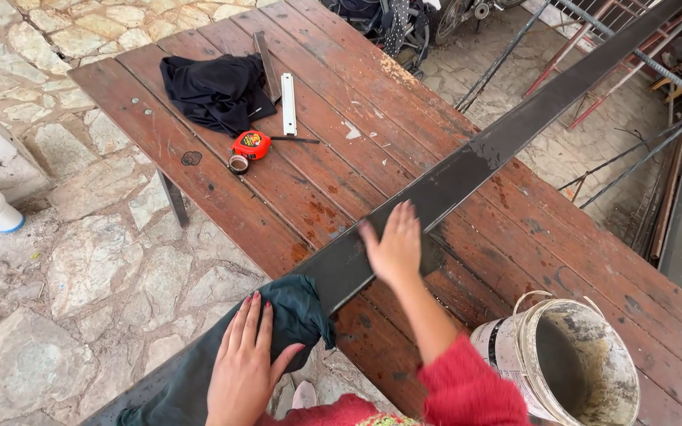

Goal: Sanding a long metal beam with a sanding block and wiping it clean with a cloth on a wooden workbench.

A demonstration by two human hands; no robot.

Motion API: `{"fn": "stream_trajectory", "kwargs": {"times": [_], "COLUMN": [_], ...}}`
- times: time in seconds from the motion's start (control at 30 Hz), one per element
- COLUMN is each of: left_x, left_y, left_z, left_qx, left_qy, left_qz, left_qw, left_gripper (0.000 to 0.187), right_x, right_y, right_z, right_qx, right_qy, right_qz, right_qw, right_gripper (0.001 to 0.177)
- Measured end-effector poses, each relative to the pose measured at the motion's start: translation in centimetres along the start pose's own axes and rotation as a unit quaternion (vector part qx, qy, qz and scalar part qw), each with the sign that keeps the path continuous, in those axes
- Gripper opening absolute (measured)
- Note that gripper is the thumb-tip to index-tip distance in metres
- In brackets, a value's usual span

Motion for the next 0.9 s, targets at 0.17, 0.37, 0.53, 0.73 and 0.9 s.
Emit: {"fn": "stream_trajectory", "kwargs": {"times": [0.17, 0.37, 0.53, 0.73, 0.9], "left_x": [0.3, 0.5, 1.0, 1.0, 1.3], "left_y": [0.3, 0.3, 0.5, 0.5, 0.8], "left_z": [-0.1, -0.2, -0.4, -0.3, -0.4], "left_qx": [0.006, 0.001, 0.005, 0.007, 0.014], "left_qy": [-0.008, -0.013, -0.017, -0.015, -0.024], "left_qz": [0.014, -0.019, 0.007, -0.014, -0.011], "left_qw": [1.000, 1.000, 1.000, 1.000, 1.000], "left_gripper": [0.085, 0.083, 0.083, 0.080, 0.080], "right_x": [1.5, 0.0, 1.0, -1.2, 0.9], "right_y": [1.8, -4.0, 1.3, -5.8, 0.4], "right_z": [0.5, 5.2, -1.2, 6.8, -1.3], "right_qx": [-0.067, 0.035, -0.035, 0.186, 0.028], "right_qy": [0.035, 0.006, 0.035, -0.024, -0.002], "right_qz": [-0.031, 0.039, -0.033, -0.013, -0.014], "right_qw": [0.997, 0.999, 0.998, 0.982, 0.999], "right_gripper": [0.115, 0.105, 0.107, 0.111, 0.108]}}
Point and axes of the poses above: each hand's wrist, its own y-axis towards the middle knuckle, its own x-axis out of the back of the hand, z = x × y, the point moved 8 cm from there along y, towards the middle knuckle, and after that the axes turned 8 degrees about x, right-handed, at the moved point
